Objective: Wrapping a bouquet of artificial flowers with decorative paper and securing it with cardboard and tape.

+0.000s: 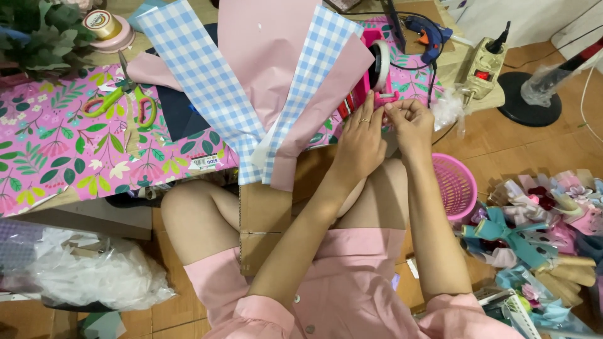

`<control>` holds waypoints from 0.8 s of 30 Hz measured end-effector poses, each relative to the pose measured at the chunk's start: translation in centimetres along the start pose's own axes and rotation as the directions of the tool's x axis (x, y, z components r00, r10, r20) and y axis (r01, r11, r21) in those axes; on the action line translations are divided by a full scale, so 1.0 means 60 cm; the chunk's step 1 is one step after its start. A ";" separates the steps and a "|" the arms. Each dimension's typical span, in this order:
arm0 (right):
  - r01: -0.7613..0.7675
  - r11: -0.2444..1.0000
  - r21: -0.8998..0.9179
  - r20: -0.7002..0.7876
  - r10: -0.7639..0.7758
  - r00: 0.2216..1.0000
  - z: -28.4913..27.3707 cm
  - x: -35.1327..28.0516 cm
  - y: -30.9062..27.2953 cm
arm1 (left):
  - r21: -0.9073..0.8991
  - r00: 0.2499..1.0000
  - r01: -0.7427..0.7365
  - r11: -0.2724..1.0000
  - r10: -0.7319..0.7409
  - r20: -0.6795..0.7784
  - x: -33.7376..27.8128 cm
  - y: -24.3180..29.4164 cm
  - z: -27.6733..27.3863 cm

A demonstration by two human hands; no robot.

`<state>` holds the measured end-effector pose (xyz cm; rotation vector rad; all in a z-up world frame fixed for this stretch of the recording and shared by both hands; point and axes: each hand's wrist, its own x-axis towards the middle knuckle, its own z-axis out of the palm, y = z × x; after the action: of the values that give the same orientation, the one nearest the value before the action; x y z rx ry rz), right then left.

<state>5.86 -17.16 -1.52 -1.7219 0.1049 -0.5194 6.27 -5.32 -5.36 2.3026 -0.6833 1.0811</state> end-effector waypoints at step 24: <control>-0.020 0.757 -0.653 0.115 0.125 0.985 -0.039 0.018 -0.032 | -0.120 0.995 0.047 0.992 -0.036 0.097 0.000 -0.002 -0.010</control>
<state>5.47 -19.25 0.88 -2.4299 0.2684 -0.2985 6.01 -4.87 -5.01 2.2638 -0.7146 0.8906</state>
